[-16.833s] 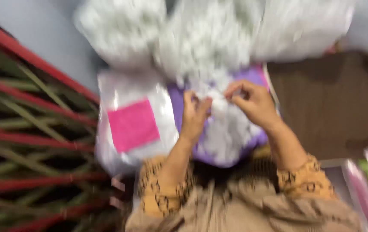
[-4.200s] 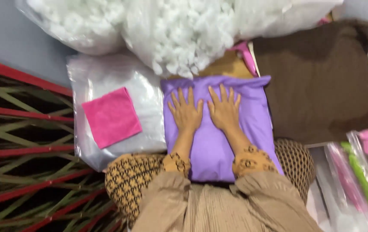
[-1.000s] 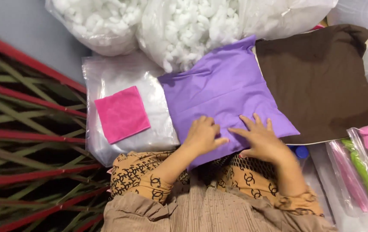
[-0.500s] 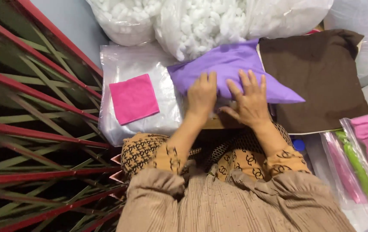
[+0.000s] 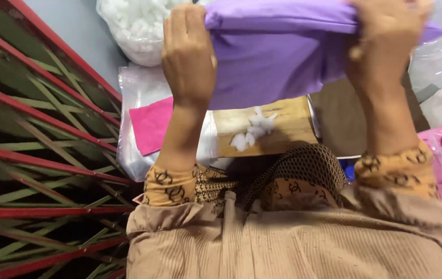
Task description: The person stuffs a purple pillowcase with white cotton batting by hand, repeatedly adding material and smoothing the surface. They then use a pink lint roller to clean the exterior of the filled pillow.
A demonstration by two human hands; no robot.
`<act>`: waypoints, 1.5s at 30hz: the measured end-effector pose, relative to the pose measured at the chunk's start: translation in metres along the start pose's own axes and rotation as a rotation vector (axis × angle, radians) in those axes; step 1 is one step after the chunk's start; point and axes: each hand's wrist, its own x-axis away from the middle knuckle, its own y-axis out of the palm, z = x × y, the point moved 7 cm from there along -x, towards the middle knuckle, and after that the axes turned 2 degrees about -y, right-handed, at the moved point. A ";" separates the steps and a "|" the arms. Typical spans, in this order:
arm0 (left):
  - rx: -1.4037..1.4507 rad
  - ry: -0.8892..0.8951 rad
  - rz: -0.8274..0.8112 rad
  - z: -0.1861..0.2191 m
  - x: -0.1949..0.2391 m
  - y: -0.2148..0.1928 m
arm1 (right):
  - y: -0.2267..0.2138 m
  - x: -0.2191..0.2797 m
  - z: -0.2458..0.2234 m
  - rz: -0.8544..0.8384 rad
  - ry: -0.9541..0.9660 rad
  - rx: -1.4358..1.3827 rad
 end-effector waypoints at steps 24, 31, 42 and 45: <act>0.144 -0.416 -0.642 -0.043 0.205 0.182 | 0.179 0.129 -0.048 -0.601 0.488 -0.110; -0.034 -0.425 -1.130 -0.022 0.341 0.209 | 0.204 0.278 -0.132 -1.110 0.759 -0.194; -0.117 -0.397 -1.121 -0.031 0.349 0.235 | 0.260 0.296 -0.110 -1.177 0.707 -0.290; -0.116 -0.409 -1.170 -0.035 0.350 0.238 | 0.198 0.260 -0.116 -1.183 0.700 -0.455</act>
